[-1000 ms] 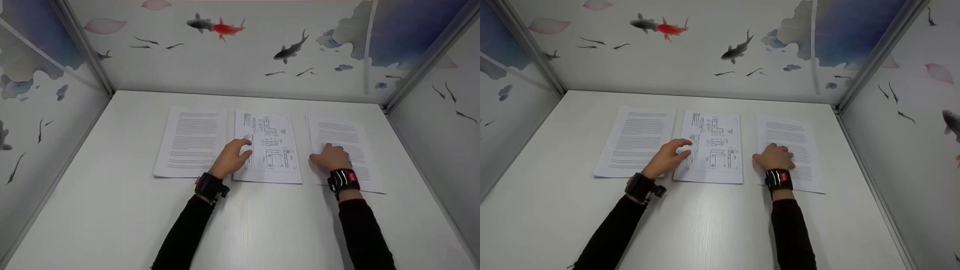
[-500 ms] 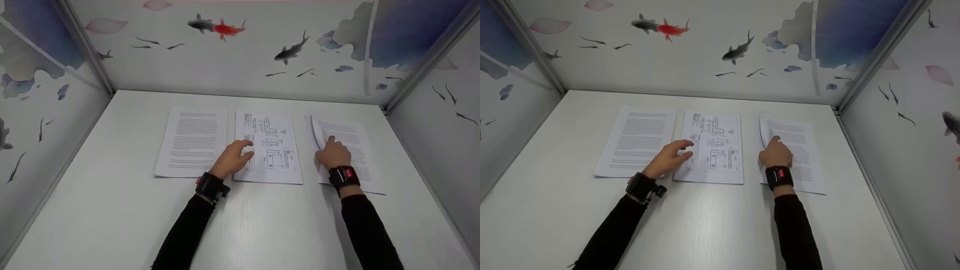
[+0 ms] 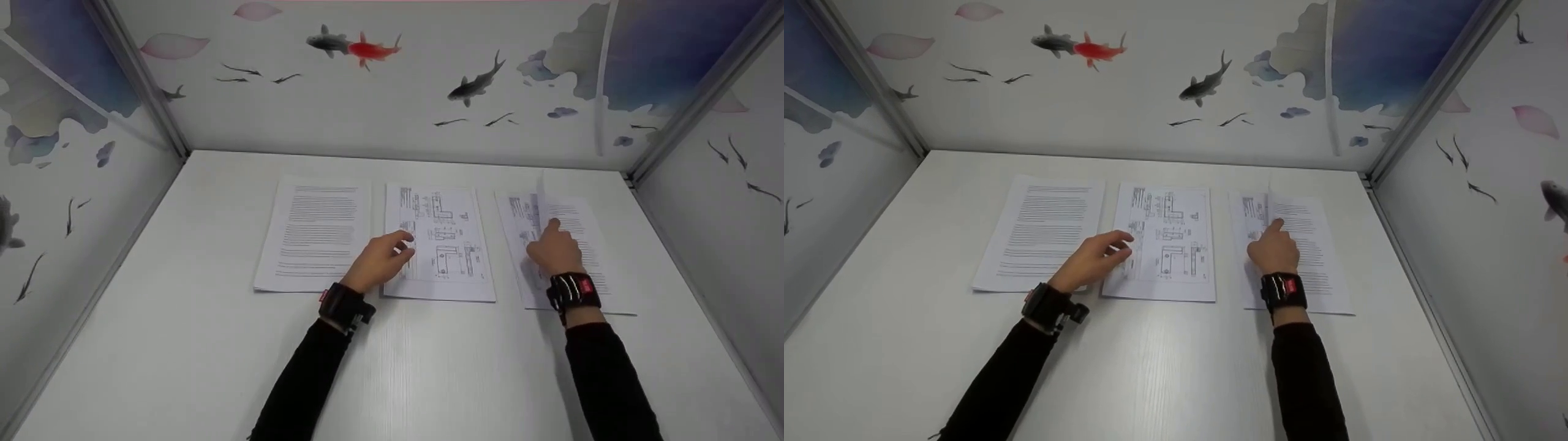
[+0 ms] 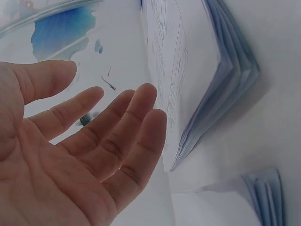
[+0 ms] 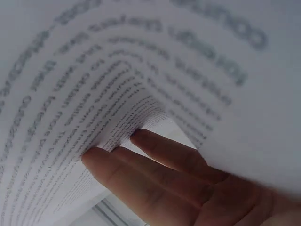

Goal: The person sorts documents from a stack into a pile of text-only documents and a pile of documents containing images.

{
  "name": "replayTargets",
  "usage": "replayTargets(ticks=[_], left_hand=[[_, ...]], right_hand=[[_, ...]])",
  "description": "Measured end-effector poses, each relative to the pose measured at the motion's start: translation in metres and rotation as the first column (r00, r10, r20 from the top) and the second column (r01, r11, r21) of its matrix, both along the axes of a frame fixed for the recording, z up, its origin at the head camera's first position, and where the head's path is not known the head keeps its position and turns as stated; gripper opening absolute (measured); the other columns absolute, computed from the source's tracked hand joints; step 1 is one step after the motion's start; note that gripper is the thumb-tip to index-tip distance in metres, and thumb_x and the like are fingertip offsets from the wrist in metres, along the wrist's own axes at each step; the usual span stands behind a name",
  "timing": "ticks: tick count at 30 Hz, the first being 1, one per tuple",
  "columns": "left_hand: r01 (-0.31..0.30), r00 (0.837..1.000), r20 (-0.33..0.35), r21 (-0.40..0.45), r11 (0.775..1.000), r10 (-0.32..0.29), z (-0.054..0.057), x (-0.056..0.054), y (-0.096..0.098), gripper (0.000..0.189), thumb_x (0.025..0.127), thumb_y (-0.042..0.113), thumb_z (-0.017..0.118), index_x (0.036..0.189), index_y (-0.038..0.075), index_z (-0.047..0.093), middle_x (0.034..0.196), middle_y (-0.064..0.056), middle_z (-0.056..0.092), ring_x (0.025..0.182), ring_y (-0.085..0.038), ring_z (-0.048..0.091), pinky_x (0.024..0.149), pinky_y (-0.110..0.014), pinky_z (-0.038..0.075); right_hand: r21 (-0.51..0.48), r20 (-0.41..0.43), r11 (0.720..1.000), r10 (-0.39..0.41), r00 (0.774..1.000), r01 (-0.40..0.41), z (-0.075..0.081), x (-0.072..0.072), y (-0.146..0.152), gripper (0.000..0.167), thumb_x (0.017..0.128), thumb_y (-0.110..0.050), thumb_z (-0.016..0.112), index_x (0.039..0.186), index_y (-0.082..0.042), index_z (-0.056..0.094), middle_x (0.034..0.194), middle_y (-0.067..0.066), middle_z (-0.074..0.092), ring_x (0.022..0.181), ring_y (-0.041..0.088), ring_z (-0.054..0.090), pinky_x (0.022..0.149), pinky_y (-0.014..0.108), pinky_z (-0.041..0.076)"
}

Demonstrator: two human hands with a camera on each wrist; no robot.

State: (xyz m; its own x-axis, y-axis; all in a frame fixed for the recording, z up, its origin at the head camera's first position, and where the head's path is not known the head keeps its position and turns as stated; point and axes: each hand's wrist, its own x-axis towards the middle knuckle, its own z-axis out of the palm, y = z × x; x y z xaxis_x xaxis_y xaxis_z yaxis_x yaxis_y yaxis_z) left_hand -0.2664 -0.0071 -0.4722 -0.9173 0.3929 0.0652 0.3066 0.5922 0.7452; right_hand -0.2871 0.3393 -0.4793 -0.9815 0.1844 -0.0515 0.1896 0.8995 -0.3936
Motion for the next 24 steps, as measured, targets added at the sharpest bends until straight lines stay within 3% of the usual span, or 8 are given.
replayTargets(ticks=[5, 12, 16, 20, 24], left_hand=[[0.011, 1.000, 0.017, 0.013, 1.000, -0.011, 0.000, 0.001, 0.000, 0.026, 0.089, 0.028, 0.052, 0.112, 0.016, 0.056, 0.096, 0.001, 0.060, 0.079, -0.010, 0.057, 0.067, -0.028, 0.046], [0.020, 1.000, 0.021, 0.029, 0.999, -0.020, 0.002, 0.001, 0.000, 0.024, 0.089, 0.030, 0.052, 0.111, 0.019, 0.056, 0.097, 0.002, 0.061, 0.080, -0.009, 0.056, 0.067, -0.027, 0.046], [0.028, 0.999, 0.022, 0.031, 0.999, -0.029, 0.003, 0.001, 0.001, 0.025, 0.089, 0.031, 0.051, 0.111, 0.019, 0.056, 0.097, 0.002, 0.060, 0.081, -0.008, 0.056, 0.068, -0.027, 0.046], [0.022, 0.999, 0.035, 0.042, 0.999, -0.023, 0.004, 0.000, -0.001, 0.026, 0.089, 0.033, 0.052, 0.111, 0.021, 0.056, 0.097, 0.004, 0.060, 0.081, -0.007, 0.057, 0.068, -0.026, 0.046], [0.023, 0.999, 0.048, 0.058, 0.998, -0.026, 0.004, 0.000, -0.002, 0.025, 0.090, 0.034, 0.051, 0.111, 0.022, 0.056, 0.098, 0.004, 0.060, 0.081, -0.008, 0.057, 0.067, -0.026, 0.047]], right_hand=[[-0.015, 0.007, 0.998, 0.059, 0.998, -0.059, 0.002, 0.009, 0.001, 0.042, 0.084, -0.007, 0.034, 0.119, 0.014, 0.041, 0.081, 0.028, 0.055, 0.054, 0.027, 0.051, 0.038, 0.032, 0.040], [0.035, -0.030, 0.991, 0.133, 0.991, -0.132, 0.005, 0.018, -0.001, 0.047, 0.080, 0.002, 0.040, 0.127, 0.007, 0.040, 0.102, 0.031, 0.054, 0.076, 0.036, 0.055, 0.050, 0.043, 0.044], [0.021, -0.143, 0.988, 0.157, 0.977, -0.156, 0.005, 0.022, -0.009, 0.048, 0.079, 0.009, 0.038, 0.127, 0.008, 0.039, 0.106, 0.030, 0.053, 0.082, 0.038, 0.055, 0.054, 0.044, 0.046], [0.020, -0.291, 0.987, 0.160, 0.943, -0.161, 0.012, 0.024, -0.027, 0.051, 0.076, 0.015, 0.038, 0.126, 0.005, 0.043, 0.110, 0.028, 0.053, 0.091, 0.040, 0.053, 0.067, 0.048, 0.045], [0.028, -0.380, 0.990, 0.137, 0.915, -0.137, 0.023, 0.025, -0.050, 0.052, 0.077, 0.018, 0.040, 0.125, 0.001, 0.047, 0.113, 0.025, 0.053, 0.097, 0.041, 0.050, 0.076, 0.049, 0.041]])
